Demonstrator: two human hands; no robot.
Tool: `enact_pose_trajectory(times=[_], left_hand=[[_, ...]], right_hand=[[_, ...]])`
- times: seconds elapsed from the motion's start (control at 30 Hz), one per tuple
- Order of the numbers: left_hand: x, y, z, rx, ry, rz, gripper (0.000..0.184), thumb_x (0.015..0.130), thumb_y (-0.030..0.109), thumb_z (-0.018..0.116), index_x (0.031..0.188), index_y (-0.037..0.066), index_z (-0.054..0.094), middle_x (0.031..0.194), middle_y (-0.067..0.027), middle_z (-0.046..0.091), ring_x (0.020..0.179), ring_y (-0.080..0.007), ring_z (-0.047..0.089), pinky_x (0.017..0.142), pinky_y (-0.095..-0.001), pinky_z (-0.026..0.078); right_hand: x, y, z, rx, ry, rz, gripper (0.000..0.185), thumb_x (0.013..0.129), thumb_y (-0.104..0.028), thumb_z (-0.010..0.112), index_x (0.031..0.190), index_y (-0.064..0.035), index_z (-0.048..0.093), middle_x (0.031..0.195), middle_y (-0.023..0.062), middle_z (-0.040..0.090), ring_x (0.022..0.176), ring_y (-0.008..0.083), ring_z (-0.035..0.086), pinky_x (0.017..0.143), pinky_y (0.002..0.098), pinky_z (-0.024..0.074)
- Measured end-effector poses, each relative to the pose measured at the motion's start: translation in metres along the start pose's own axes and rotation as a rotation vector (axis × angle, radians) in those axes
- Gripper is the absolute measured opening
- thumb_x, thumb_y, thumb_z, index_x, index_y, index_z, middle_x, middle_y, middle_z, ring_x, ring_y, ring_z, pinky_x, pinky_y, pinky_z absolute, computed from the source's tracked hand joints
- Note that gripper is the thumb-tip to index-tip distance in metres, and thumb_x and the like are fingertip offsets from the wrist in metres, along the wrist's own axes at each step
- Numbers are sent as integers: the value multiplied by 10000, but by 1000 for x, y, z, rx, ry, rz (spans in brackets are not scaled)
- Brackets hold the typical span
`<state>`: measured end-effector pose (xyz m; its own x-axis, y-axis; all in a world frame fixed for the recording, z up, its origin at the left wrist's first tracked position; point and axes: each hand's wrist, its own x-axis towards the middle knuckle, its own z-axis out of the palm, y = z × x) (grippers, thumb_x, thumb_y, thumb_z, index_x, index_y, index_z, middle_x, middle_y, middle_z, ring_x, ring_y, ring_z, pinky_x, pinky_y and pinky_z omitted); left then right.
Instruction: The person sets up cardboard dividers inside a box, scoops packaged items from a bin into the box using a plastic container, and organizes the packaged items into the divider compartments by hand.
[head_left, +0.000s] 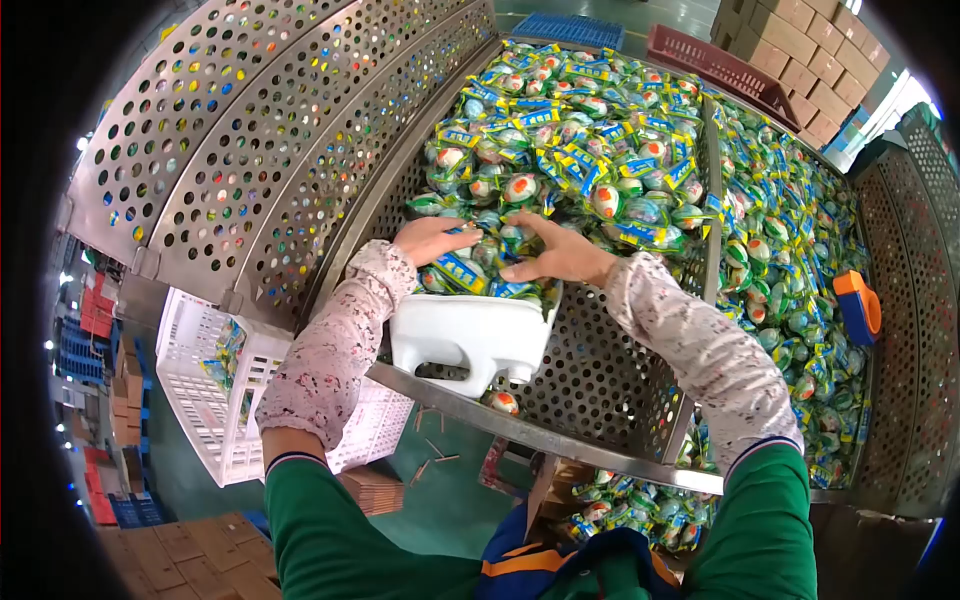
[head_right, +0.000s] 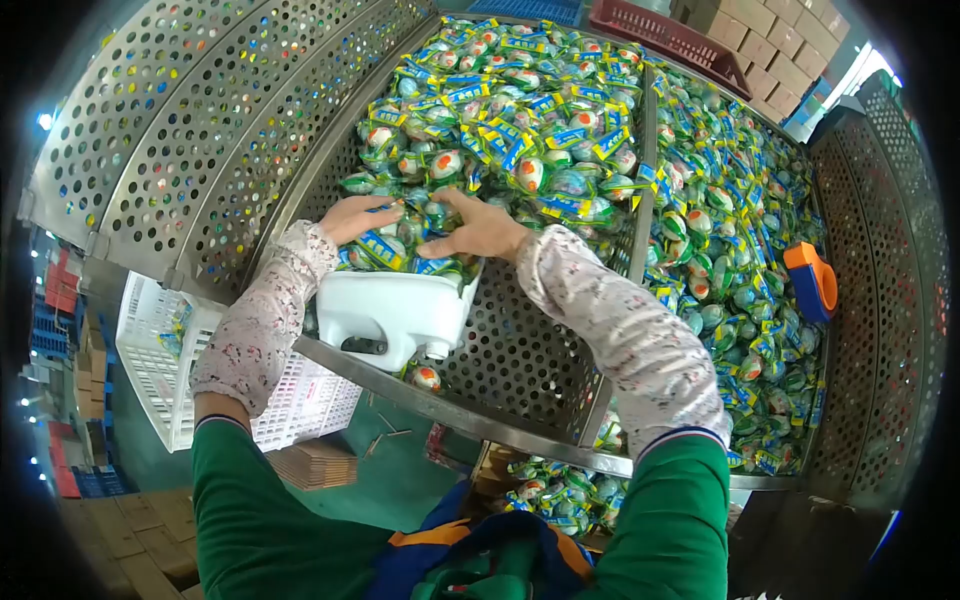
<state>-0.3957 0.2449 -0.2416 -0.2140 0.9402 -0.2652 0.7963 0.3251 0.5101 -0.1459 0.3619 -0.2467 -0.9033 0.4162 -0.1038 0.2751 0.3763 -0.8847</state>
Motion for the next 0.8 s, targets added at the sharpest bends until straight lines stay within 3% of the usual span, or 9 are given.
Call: enact_pose_trajectory(times=[0.13, 0.23, 0.3, 0.33, 0.43, 0.57, 0.67, 0.77, 0.8], left_hand=[[-12, 35, 16, -190, -111, 94, 747, 824, 659, 629, 1270, 60, 648, 1260, -164, 657, 1124, -304, 639, 971, -360, 469], [-21, 89, 28, -37, -184, 351, 659, 830, 651, 635, 1201, 109, 701, 1239, -214, 647, 1115, -327, 639, 935, -392, 490], [-4, 101, 59, -57, -144, 503, 694, 822, 664, 631, 1211, 93, 692, 1205, -197, 658, 1118, -360, 628, 940, -422, 490], [2, 112, 69, -141, -163, 575, 718, 814, 677, 627, 1228, 92, 682, 1204, -189, 655, 1116, -374, 625, 943, -432, 491], [5, 159, 78, 139, -168, 625, 738, 823, 652, 646, 1282, 74, 645, 1271, -146, 626, 1155, -342, 609, 971, -420, 484], [18, 154, 85, 35, -143, 458, 900, 779, 728, 619, 1460, 158, 475, 1531, -291, 256, 1271, -524, 463, 1095, -482, 383], [22, 131, 72, -70, 11, 486, 771, 879, 640, 598, 1394, 68, 542, 1521, -306, 266, 1381, -476, 341, 1131, -493, 318], [-22, 142, 28, -107, 249, 531, 653, 863, 505, 707, 1301, 30, 611, 1462, -279, 379, 1337, -408, 421, 1107, -470, 356], [-44, 150, 16, -71, 370, 553, 506, 871, 345, 749, 1248, 25, 641, 1378, -225, 488, 1254, -347, 522, 1046, -416, 435]], right_hand=[[-44, -10, -19, 238, -127, 247, 903, 697, -398, 890, 1414, -83, 440, 1200, 172, 622, 998, 253, 634, 892, 370, 506], [-97, 2, -34, -143, -60, 89, 907, 711, -479, 855, 1415, -111, 418, 1184, 209, 638, 1011, 335, 662, 926, 408, 500], [-130, -20, -48, -347, -106, 215, 907, 738, -471, 837, 1419, -90, 374, 1200, 225, 625, 1103, 382, 628, 939, 434, 490], [-144, -20, -45, -542, -67, 202, 855, 736, -521, 803, 1366, -91, 415, 1156, 257, 626, 999, 459, 638, 862, 494, 510], [-144, -17, -31, -854, -39, 282, 750, 732, -525, 773, 1263, -95, 463, 995, 252, 633, 829, 453, 647, 746, 518, 518], [-137, -2, -29, -910, 72, 256, 728, 702, -530, 787, 1182, -61, 505, 954, 228, 645, 854, 413, 657, 759, 494, 524], [-138, -3, -29, -961, 160, 215, 756, 663, -567, 801, 1119, -22, 539, 945, 215, 655, 879, 408, 662, 788, 495, 514], [-141, -7, -30, -935, 151, 240, 762, 642, -598, 805, 1082, -26, 561, 926, 208, 670, 879, 406, 667, 795, 490, 515], [-141, -6, -29, -934, 159, 232, 762, 642, -598, 805, 1082, -26, 561, 926, 208, 670, 879, 406, 667, 795, 490, 515]])
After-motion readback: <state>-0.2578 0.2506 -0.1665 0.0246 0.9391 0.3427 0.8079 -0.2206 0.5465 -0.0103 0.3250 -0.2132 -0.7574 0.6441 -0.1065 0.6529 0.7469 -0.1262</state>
